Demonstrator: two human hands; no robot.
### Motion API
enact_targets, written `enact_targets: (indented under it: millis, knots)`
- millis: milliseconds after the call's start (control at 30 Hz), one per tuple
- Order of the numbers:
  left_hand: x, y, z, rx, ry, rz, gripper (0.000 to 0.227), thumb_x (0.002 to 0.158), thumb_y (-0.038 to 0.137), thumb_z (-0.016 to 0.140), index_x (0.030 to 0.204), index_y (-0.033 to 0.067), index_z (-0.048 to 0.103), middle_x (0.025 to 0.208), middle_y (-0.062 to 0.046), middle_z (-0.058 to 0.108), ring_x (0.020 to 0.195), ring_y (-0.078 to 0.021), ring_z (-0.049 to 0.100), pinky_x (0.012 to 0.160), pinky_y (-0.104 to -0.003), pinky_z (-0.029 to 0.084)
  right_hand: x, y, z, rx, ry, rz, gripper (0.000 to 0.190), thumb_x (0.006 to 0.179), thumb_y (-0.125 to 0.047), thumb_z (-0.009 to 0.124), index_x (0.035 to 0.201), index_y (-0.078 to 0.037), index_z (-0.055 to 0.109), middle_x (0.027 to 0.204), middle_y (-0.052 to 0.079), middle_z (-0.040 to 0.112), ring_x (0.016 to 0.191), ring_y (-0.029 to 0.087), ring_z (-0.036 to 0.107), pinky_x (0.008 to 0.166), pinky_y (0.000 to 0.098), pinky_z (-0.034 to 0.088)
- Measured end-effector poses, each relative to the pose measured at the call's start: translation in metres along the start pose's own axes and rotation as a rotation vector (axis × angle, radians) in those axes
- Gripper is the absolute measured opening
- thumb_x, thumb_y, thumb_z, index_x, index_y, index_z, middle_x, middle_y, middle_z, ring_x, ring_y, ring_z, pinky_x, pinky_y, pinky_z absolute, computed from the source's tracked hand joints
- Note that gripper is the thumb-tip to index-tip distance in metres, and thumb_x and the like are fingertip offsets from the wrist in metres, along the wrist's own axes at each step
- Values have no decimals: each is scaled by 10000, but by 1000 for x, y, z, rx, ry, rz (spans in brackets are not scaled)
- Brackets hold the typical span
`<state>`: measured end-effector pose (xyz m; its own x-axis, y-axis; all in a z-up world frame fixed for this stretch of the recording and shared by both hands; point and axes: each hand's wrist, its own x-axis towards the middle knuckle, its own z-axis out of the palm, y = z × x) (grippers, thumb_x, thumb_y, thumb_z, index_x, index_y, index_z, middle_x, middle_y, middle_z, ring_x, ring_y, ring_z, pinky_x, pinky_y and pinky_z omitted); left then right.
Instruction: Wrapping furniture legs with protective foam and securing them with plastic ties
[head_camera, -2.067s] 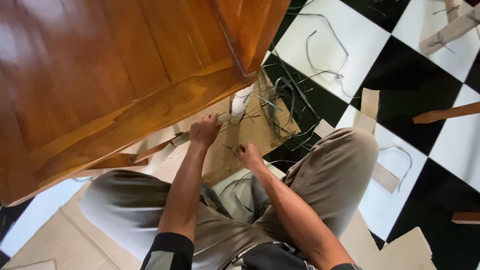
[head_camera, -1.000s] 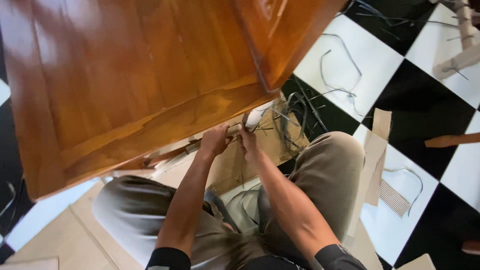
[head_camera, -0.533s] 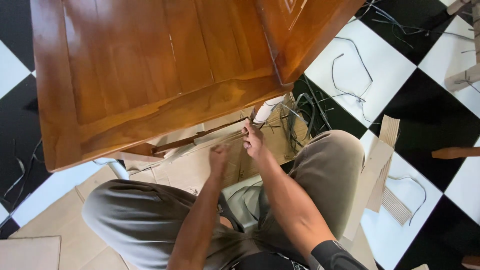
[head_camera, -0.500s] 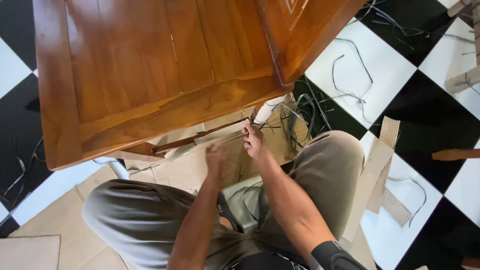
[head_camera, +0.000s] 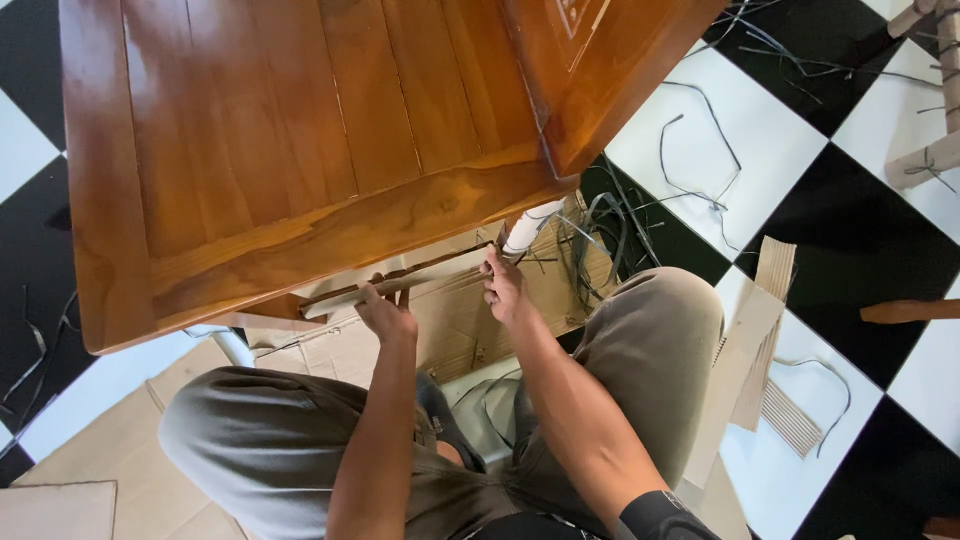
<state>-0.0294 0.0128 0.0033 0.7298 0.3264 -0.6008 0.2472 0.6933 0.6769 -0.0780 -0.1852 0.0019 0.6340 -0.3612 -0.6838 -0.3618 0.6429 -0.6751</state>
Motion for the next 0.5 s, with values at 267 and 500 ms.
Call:
enact_targets:
  millis: [267, 500]
  knots:
    - [7, 1, 1, -40, 62, -7, 368, 1102, 338, 492, 1371, 116, 378, 1236, -68, 591, 1154, -322, 632, 1071, -634, 535, 0, -3, 0, 137, -7, 47, 428, 932, -508, 800, 923, -139, 584, 782, -33, 552, 487, 46, 401, 347, 165, 225]
    - [-25, 38, 20, -316, 156, 3, 548, 1099, 375, 513, 1524, 94, 311, 1504, -150, 406, 1378, -395, 467, 1190, -665, 414, -1, -3, 1, 117, -22, 39, 415, 949, -527, 770, 902, -163, 576, 748, -50, 528, 481, 33, 379, 347, 163, 222]
